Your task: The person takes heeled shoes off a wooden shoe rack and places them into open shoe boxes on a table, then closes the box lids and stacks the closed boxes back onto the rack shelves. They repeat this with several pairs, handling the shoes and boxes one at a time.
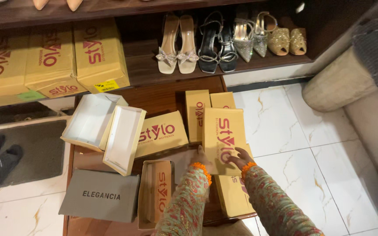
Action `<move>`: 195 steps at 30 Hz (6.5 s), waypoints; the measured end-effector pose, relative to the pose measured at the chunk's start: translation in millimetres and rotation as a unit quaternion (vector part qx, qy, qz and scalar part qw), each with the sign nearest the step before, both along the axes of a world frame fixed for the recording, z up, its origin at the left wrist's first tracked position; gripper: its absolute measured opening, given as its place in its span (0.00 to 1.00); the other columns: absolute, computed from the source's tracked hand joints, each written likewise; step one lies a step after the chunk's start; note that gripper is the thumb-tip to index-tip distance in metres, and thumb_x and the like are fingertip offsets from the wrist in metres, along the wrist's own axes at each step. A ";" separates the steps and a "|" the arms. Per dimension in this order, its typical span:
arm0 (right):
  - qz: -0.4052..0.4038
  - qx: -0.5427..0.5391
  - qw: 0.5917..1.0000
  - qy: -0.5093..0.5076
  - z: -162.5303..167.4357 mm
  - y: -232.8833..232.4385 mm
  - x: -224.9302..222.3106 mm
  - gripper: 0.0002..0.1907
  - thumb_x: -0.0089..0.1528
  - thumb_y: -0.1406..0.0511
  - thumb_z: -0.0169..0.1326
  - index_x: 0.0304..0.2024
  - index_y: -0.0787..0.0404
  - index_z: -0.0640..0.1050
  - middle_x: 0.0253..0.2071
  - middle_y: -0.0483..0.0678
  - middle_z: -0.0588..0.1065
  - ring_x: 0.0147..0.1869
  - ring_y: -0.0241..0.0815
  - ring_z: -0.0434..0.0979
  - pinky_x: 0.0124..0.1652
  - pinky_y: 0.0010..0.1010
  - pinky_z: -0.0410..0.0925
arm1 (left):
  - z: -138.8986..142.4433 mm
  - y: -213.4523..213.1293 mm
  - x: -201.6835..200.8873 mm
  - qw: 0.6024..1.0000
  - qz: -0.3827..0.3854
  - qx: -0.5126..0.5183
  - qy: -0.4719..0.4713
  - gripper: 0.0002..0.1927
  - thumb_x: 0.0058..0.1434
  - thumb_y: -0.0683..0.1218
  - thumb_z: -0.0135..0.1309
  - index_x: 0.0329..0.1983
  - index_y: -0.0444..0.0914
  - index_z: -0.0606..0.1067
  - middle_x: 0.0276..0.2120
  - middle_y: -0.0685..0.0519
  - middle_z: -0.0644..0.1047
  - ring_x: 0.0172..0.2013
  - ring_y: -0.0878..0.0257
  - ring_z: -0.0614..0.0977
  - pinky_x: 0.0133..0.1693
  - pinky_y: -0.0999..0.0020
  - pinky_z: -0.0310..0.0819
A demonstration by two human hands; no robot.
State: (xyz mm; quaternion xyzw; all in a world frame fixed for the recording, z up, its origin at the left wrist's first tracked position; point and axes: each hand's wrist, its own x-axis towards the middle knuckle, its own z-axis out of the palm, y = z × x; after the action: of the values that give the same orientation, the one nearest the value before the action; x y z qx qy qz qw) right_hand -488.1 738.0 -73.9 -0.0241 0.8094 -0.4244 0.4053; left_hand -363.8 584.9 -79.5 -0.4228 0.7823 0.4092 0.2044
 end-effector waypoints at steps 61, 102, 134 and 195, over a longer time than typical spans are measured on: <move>0.560 0.109 0.751 0.332 -34.3 -237.7 69.2 0.22 0.61 0.60 0.58 0.58 0.55 0.76 0.58 0.53 0.75 0.65 0.56 0.71 0.61 0.45 0.66 | -115.1 -214.6 134.1 0.935 -0.159 -0.318 0.008 0.36 0.65 0.43 0.51 0.75 0.51 0.55 0.74 0.44 0.51 0.74 0.40 0.53 0.69 0.46 0.54; 0.103 0.056 0.977 0.181 -7.7 -152.3 51.0 0.45 0.55 0.52 0.66 0.69 0.59 0.64 0.62 0.58 0.73 0.64 0.52 0.75 0.59 0.42 0.71 | 154.7 -314.8 171.2 0.876 0.151 -0.075 0.451 0.20 0.66 0.48 0.55 0.59 0.35 0.75 0.40 0.50 0.83 0.40 0.61 0.83 0.43 0.65 0.77; 0.103 0.257 0.917 0.286 32.1 1.6 -141.7 0.45 0.56 0.56 0.62 0.74 0.48 0.60 0.67 0.56 0.69 0.70 0.59 0.68 0.64 0.50 0.64 | 12.2 -109.7 -4.6 0.926 0.104 -0.255 0.258 0.45 0.55 0.53 0.64 0.72 0.37 0.57 0.67 0.38 0.64 0.68 0.41 0.63 0.65 0.49 0.57; -0.022 -0.349 0.930 -0.114 97.8 -114.5 -100.4 0.22 0.63 0.68 0.53 0.59 0.67 0.74 0.43 0.51 0.78 0.43 0.45 0.80 0.42 0.37 0.75 | 225.5 -101.9 -25.5 0.892 -0.086 -0.251 0.366 0.29 0.63 0.67 0.51 0.58 0.44 0.73 0.26 0.43 0.80 0.27 0.46 0.84 0.31 0.51 0.76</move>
State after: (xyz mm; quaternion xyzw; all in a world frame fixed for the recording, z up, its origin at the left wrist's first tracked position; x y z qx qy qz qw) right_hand -588.5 623.5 23.9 -0.0976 0.5591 -0.6884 0.4516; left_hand -389.3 483.0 146.0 -0.2113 0.9116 0.3058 -0.1754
